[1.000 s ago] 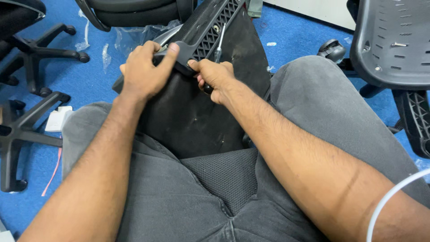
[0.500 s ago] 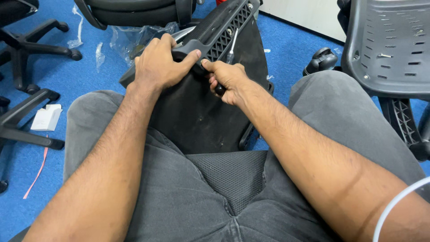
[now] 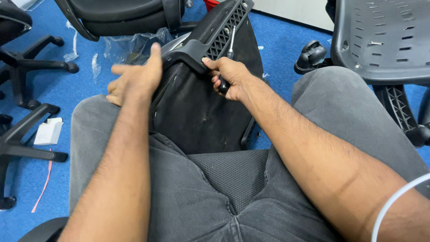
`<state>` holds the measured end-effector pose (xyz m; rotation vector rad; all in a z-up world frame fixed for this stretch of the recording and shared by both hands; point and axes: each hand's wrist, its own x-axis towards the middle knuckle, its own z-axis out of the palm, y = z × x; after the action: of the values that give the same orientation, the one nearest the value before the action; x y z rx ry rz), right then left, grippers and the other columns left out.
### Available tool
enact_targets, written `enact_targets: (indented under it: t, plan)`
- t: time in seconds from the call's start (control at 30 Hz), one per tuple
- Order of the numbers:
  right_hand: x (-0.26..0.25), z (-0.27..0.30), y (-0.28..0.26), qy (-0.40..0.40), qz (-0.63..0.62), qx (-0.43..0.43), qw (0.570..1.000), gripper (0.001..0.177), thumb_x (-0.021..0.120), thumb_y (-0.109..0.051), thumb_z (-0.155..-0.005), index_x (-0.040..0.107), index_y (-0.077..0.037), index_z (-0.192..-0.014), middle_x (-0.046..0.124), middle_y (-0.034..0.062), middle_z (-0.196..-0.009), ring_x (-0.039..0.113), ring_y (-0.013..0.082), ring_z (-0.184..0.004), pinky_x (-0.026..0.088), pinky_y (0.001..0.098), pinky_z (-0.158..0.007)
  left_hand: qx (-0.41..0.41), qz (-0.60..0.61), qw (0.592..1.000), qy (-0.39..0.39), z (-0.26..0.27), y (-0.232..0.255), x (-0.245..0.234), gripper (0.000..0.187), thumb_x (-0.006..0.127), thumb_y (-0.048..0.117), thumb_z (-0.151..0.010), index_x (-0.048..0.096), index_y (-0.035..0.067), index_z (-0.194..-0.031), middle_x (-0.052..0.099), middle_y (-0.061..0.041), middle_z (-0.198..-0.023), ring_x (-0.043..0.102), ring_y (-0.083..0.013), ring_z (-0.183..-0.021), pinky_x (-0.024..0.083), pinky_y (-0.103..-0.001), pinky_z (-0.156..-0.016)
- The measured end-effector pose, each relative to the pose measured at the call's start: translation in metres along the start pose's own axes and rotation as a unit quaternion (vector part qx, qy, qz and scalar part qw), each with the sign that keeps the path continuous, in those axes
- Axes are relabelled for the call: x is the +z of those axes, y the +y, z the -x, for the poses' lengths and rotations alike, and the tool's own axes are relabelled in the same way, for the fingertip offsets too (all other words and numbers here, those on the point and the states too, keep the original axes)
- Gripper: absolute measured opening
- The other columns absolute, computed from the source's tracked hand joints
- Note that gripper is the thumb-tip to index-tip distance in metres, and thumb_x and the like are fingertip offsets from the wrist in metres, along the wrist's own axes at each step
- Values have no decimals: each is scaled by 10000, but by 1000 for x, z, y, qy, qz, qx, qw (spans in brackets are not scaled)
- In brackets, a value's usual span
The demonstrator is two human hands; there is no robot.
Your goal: The person attaches a curved metal frame to a black chair seat using a screwdriver. They align the frame, insert screws, and tighten them to secure the frame to the seat.
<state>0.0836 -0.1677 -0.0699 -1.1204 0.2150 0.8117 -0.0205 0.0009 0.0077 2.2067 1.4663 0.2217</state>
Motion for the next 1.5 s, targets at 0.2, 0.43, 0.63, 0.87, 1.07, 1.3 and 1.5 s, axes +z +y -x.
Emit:
enact_targets:
  t: [0.2, 0.43, 0.63, 0.87, 1.07, 1.3, 1.5]
  plan:
    - [0, 12, -4, 80, 1, -29, 996, 268, 824, -115, -845, 571, -51, -784, 524, 0, -628, 469, 64, -477, 384, 194, -392, -94, 214, 967, -105, -54, -15, 39, 1320, 807, 680, -769, 91, -126, -1531, 348, -297, -1531, 448, -370, -1389, 387, -446, -1140]
    - [-18, -7, -4, 16, -94, 25, 995, 120, 704, -129, -894, 599, -85, -858, 511, -10, -655, 446, 50, -446, 387, 187, -382, -94, 461, 870, -148, -62, -1, 50, 1082, 805, 375, -721, 211, -15, -1536, 575, -235, -1411, 653, -348, -1216, 566, -502, -977]
    - [-84, -31, -25, 5, -110, 40, 993, 177, 711, -159, -971, 582, -50, -920, 581, 23, -758, 479, 17, -486, 426, 130, -400, -116, 446, 887, -35, 21, 51, 53, 1093, 803, 265, -715, 117, 23, -1531, 632, -214, -1270, 675, -339, -1154, 519, -463, -1022]
    - [-114, -21, -25, 33, -42, 85, 995, 342, 767, -329, -908, 597, -42, -980, 658, 31, -858, 445, -5, -467, 428, 117, -393, -46, 377, 925, 15, 68, 73, 48, 1129, 800, 193, -712, 34, 81, -1534, 679, -195, -1144, 691, -339, -1101, 472, -451, -1059]
    - [-110, -15, -22, 71, -84, 105, 988, 422, 825, -363, -855, 561, -56, -970, 626, 50, -852, 427, 12, -459, 428, 118, -383, -32, 356, 934, 6, 57, 69, 67, 1221, 829, 268, -712, -55, 55, -1526, 636, -227, -1212, 681, -355, -1118, 495, -433, -1050]
    - [-119, -10, -37, 87, -82, 105, 987, 369, 822, -317, -873, 561, -59, -916, 620, 52, -844, 433, 10, -449, 431, 115, -385, -10, 148, 962, -231, 56, 68, 31, 1100, 692, 572, -805, 158, -12, -1569, 440, -317, -1454, 695, -453, -1121, 574, -515, -967]
    - [-119, -14, -41, 80, -48, 90, 992, 378, 821, -300, -872, 515, -79, -858, 633, 34, -756, 386, -2, -415, 411, 123, -386, 175, -190, 956, -139, 79, 93, -18, 1097, 770, 795, -670, 570, 80, -1477, 438, -219, -1589, 420, -393, -1460, 362, -583, -1177]
